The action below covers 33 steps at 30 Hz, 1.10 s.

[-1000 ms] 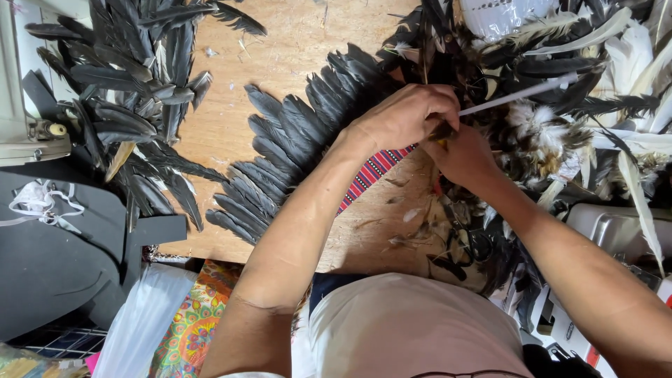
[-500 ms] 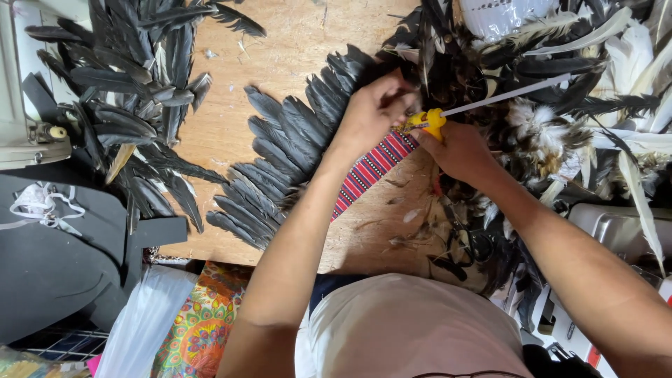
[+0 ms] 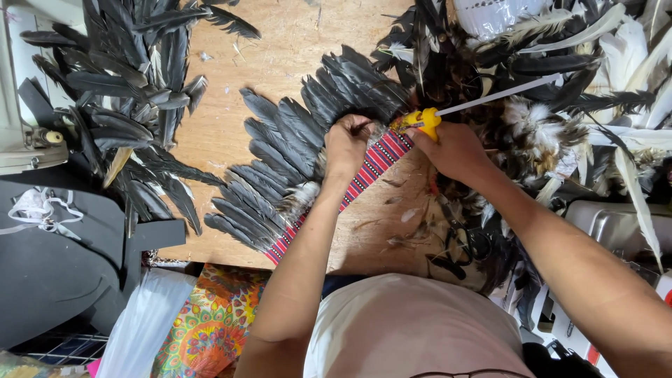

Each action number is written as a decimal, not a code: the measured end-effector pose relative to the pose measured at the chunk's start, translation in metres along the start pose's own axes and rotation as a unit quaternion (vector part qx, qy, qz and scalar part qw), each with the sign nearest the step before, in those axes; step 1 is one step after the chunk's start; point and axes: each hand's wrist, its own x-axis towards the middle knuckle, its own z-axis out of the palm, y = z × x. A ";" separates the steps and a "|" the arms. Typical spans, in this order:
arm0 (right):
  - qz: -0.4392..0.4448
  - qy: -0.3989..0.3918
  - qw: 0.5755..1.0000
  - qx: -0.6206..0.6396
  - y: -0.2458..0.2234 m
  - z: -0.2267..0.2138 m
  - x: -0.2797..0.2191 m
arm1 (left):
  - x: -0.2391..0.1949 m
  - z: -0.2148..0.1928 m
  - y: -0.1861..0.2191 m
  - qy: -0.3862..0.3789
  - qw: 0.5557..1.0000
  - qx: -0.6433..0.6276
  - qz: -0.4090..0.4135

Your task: Using a hot glue gun to attach black feathers to a patterned fabric strip to create a decorative item.

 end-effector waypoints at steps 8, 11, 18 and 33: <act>-0.036 0.037 0.997 0.060 -0.009 -0.017 -0.020 | 0.013 0.011 -0.006 0.019 0.998 0.041 0.051; -0.025 0.040 0.993 0.105 0.018 -0.026 -0.024 | 0.015 0.015 -0.002 0.013 0.995 0.079 0.053; 0.018 0.027 0.987 0.158 -0.011 -0.046 -0.052 | 0.020 0.010 0.000 -0.012 0.980 0.177 0.088; 0.048 0.039 0.984 0.170 0.004 -0.031 -0.054 | 0.050 0.016 -0.017 -0.058 0.944 0.309 0.098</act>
